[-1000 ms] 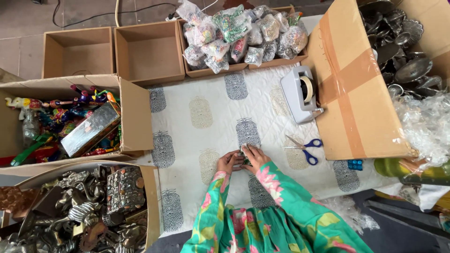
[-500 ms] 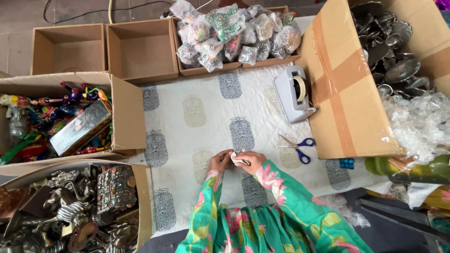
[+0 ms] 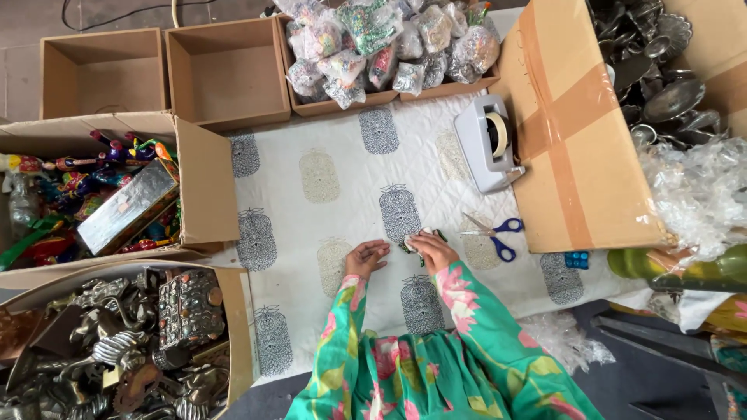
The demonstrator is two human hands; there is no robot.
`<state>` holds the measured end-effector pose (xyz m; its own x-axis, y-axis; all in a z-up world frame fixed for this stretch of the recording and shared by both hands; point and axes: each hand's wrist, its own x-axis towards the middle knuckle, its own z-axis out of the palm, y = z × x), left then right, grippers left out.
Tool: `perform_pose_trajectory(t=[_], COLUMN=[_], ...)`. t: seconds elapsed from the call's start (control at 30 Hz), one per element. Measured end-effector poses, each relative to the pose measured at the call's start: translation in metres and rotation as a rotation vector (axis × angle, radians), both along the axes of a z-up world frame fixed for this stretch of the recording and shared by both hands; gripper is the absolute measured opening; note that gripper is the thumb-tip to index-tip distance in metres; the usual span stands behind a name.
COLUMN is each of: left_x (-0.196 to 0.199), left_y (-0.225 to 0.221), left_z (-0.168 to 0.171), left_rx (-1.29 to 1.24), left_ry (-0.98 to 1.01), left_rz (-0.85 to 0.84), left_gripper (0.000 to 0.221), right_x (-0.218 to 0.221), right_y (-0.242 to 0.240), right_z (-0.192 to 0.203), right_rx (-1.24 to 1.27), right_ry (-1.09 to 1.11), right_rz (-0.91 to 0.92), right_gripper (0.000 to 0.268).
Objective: The person wraps small decorative figurines in bubble wrap and places the wrapped items into cardboard boxes on the table. They tear pieces of bubble wrap by hand, fold it around each figurine, and occasionally reach into a box to pick the next item.
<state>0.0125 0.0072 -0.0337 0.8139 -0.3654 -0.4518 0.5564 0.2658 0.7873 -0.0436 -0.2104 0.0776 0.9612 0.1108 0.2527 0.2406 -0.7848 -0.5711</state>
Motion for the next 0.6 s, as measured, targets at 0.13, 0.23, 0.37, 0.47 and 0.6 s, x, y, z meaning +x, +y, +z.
perform_pose_trajectory(t=[0.13,0.23,0.37,0.47,0.6], left_x=[0.002,0.001,0.001,0.001,0.002], left_y=[-0.006,-0.002,-0.003,-0.005,-0.004], left_z=[0.022,0.018,0.010,0.007,0.008], left_rx=[0.065,0.127,0.077,0.079,0.078], left_ry=[0.007,0.042,0.036,0.041,0.033], left_rz=[0.008,0.009,-0.002,-0.004,0.001], left_gripper=[0.040,0.041,0.042,0.042,0.043], right_x=[0.002,0.004,-0.003,-0.004,0.005], right_y=[0.014,0.021,0.005,-0.005,-0.003], right_z=[0.032,0.055,0.036,0.006,0.001], right_rx=[0.145,0.528,0.110,-0.081,-0.006], right_ry=[0.076,0.415,0.021,0.057,0.252], right_rz=[-0.137,-0.460,-0.201,-0.026,-0.118], right_gripper=[0.044,0.035,0.052,0.075,0.064])
